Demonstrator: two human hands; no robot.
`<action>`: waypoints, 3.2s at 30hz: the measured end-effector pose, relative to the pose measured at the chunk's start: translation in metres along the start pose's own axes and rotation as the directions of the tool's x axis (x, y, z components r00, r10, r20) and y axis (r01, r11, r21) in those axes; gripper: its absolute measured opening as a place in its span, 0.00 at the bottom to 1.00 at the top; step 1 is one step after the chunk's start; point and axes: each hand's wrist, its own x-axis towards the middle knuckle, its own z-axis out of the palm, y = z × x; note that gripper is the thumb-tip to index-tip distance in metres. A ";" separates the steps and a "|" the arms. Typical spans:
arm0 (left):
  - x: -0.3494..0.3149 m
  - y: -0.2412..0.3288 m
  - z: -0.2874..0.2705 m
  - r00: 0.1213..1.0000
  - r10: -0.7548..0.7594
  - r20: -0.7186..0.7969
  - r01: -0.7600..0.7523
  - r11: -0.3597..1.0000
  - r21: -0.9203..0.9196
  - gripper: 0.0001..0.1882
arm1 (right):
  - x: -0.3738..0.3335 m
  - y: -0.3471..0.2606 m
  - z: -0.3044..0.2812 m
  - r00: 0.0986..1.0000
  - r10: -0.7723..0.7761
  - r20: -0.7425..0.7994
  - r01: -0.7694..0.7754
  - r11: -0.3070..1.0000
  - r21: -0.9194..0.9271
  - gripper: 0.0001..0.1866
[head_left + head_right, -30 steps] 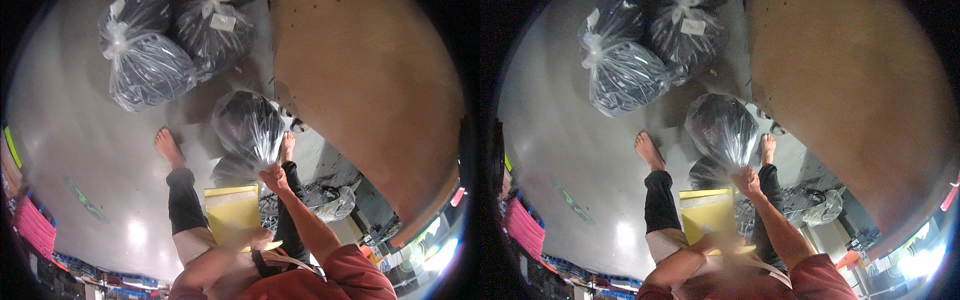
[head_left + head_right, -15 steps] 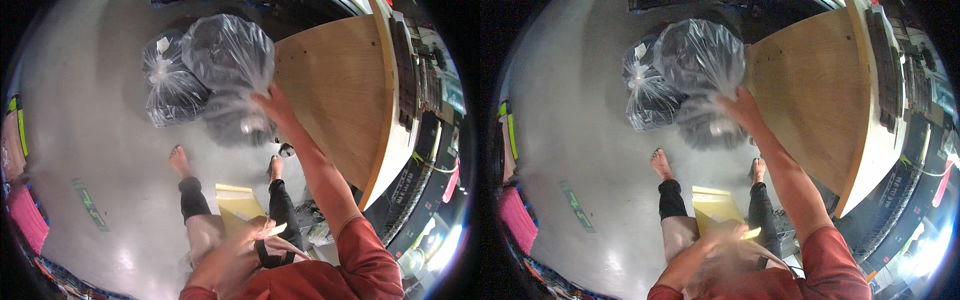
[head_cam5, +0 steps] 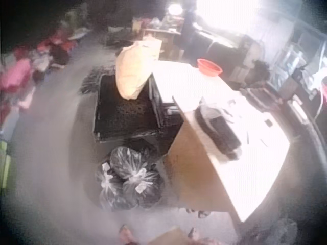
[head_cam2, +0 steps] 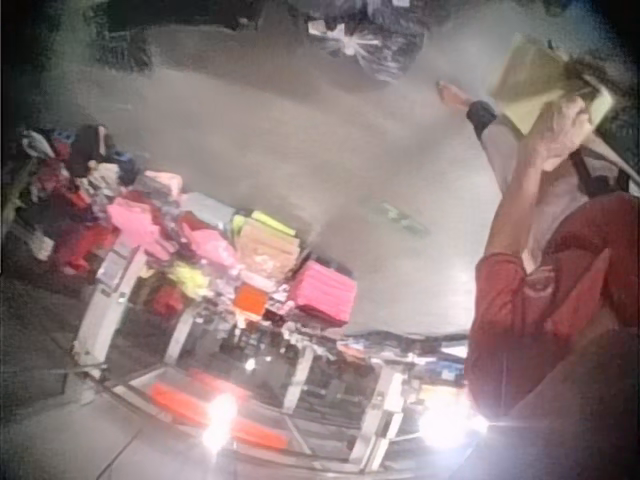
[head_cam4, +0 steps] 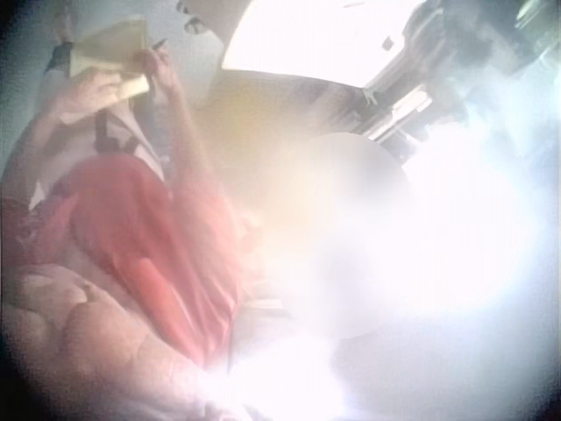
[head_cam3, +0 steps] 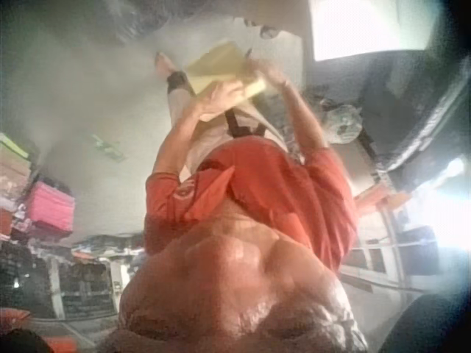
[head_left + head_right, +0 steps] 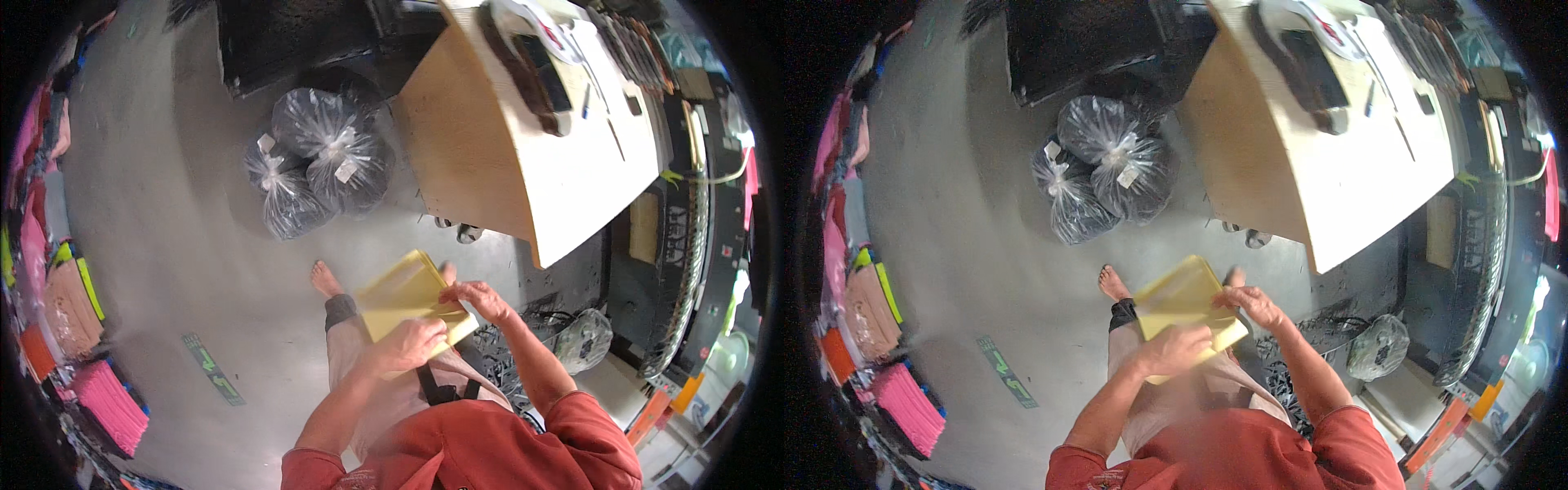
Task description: The person writes on a notepad and a sheet of paper, then flips through the notepad pages. They pick up and inspect several shoe soles and a black plastic sheet with cutouts, placing them on a table and a nearby rack.
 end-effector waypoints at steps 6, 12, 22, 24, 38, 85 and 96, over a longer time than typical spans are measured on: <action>0.041 0.116 -0.012 0.990 -0.143 -0.022 0.140 0.986 -0.087 0.08 | -0.094 -0.002 -0.030 0.957 -0.290 -0.023 0.291 0.951 0.103 0.27; 0.112 0.238 0.017 0.969 -0.243 0.031 0.245 0.959 -0.142 0.06 | -0.251 -0.037 -0.112 0.877 -0.477 0.064 0.455 0.777 -0.434 0.27; 0.260 0.307 0.074 0.976 -0.205 0.071 0.202 0.979 0.038 0.14 | -0.357 -0.026 -0.203 0.756 -0.517 -0.402 0.496 0.853 -0.164 0.12; 0.285 0.300 0.083 0.968 -0.234 0.090 0.228 0.971 0.074 0.17 | -0.363 -0.022 -0.210 0.780 -0.375 -0.501 0.427 0.904 -0.012 0.10; 0.375 0.310 0.048 0.992 -0.112 -0.051 0.115 0.992 0.059 0.15 | -0.347 -0.106 -0.265 0.676 -0.491 -0.550 0.517 0.847 -0.120 0.14; 0.663 0.143 0.014 0.480 -0.059 -0.875 0.782 0.481 0.397 0.11 | -0.272 -0.203 -0.628 0.776 -0.447 -0.445 0.399 0.894 -0.203 0.12; 0.644 0.118 -0.044 0.112 -0.255 -0.961 0.578 0.803 -0.146 0.14 | -0.265 -0.268 -0.597 0.768 -0.565 -0.300 0.490 0.821 -0.291 0.08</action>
